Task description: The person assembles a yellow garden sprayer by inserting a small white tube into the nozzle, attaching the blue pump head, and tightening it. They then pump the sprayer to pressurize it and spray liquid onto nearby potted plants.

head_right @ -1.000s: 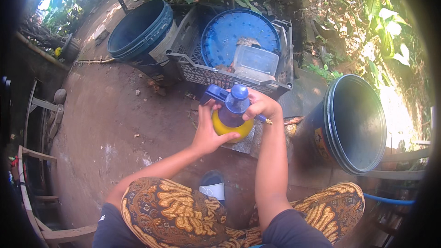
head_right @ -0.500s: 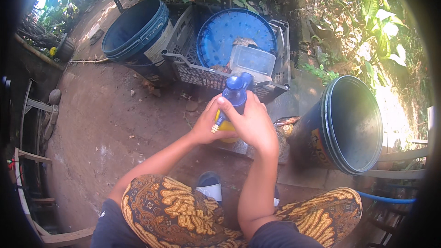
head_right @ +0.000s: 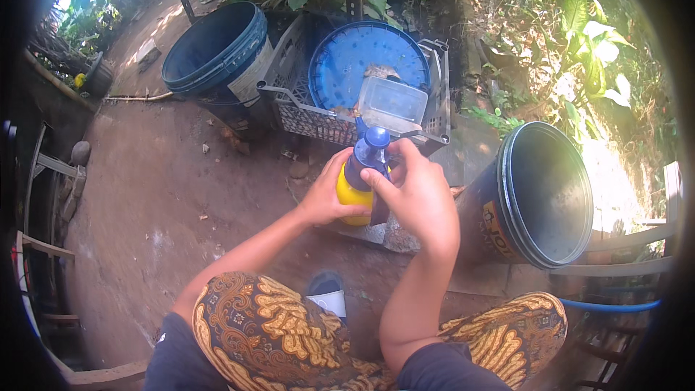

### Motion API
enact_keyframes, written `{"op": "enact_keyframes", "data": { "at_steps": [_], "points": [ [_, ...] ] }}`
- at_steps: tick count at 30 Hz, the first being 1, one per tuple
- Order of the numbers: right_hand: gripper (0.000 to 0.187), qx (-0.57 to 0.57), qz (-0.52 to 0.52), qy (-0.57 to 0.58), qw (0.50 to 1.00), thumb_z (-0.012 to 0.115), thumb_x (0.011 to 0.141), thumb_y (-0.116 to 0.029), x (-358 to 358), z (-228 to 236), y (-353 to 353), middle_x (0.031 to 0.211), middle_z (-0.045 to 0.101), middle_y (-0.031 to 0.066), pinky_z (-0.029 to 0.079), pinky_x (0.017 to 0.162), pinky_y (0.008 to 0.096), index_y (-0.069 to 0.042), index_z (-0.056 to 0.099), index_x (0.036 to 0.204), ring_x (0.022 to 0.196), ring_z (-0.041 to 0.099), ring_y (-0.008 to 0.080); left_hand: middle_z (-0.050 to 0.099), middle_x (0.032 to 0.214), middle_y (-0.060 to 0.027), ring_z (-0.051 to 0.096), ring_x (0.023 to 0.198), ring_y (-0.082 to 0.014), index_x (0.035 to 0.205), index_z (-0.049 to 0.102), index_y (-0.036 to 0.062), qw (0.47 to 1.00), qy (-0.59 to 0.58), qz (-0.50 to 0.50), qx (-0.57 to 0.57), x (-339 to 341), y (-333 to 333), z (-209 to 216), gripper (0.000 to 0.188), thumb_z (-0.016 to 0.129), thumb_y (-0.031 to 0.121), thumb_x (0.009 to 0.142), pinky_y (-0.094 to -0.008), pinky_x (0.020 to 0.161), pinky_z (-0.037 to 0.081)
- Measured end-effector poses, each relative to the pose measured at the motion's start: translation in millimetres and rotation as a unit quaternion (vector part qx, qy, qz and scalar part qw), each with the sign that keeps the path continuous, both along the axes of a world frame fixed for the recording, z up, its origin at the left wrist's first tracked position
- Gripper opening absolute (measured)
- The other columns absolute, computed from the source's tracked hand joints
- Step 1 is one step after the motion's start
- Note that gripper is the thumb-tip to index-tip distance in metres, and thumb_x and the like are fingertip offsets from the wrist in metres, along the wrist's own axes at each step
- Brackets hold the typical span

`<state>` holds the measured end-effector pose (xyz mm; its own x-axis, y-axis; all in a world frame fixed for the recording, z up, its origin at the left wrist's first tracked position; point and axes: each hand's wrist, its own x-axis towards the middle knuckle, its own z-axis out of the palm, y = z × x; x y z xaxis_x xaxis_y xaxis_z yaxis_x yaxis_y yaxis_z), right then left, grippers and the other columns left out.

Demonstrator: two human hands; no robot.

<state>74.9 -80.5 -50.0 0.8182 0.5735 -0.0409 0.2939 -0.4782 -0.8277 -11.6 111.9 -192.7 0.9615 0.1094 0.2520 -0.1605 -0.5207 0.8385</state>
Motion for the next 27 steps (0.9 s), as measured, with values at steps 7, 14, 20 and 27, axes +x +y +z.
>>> {"op": "enact_keyframes", "data": {
  "at_steps": [7,14,20,27],
  "points": [
    [0.029,0.072,0.18,0.127,0.973,0.073,0.094,-0.026,-36,40,-15,0.076,0.074,0.016,0.055,0.069,0.0352,0.002,0.077,0.089,0.071,0.073,0.0247,0.041,0.153,-0.0202,0.04,0.145,-0.0369,0.153,0.034,0.0021,0.999,-0.009,-0.018,-0.04,-3,10,-9,0.124,0.098,0.049,0.058,-0.0454,0.121,0.031],
    [0.082,-0.022,0.09,-0.258,0.962,0.085,0.075,-0.017,22,-18,-13,0.157,0.044,0.0171,0.038,0.116,0.0447,-0.003,0.048,0.147,0.138,0.046,0.037,0.041,0.154,-0.0185,0.04,0.145,-0.0353,0.155,0.032,0.0038,0.999,-0.003,-0.049,-0.015,-3,15,-5,0.127,0.099,0.048,0.056,-0.0448,0.121,0.032],
    [0.05,-0.213,0.027,-0.115,0.97,0.087,0.074,-0.028,-8,37,-18,0.112,0.073,0.01,0.045,0.102,0.0446,-0.005,0.073,0.116,0.119,0.06,0.0339,0.041,0.155,-0.0184,0.038,0.146,-0.0371,0.155,0.032,0.0053,0.999,0.017,-0.047,-0.004,-6,20,-23,0.125,0.097,0.05,0.058,-0.0472,0.121,0.03],
    [0.025,-0.042,-0.085,-0.083,0.992,0.07,0.093,-0.018,3,4,-14,0.083,0.073,0.0158,0.055,0.072,0.0377,0.004,0.071,0.104,0.076,0.072,0.0281,0.044,0.15,-0.0205,0.04,0.143,-0.0392,0.153,0.035,0.005,0.998,0.048,-0.017,0.032,-9,19,-26,0.122,0.096,0.053,0.058,-0.0482,0.119,0.033]
  ]
}}
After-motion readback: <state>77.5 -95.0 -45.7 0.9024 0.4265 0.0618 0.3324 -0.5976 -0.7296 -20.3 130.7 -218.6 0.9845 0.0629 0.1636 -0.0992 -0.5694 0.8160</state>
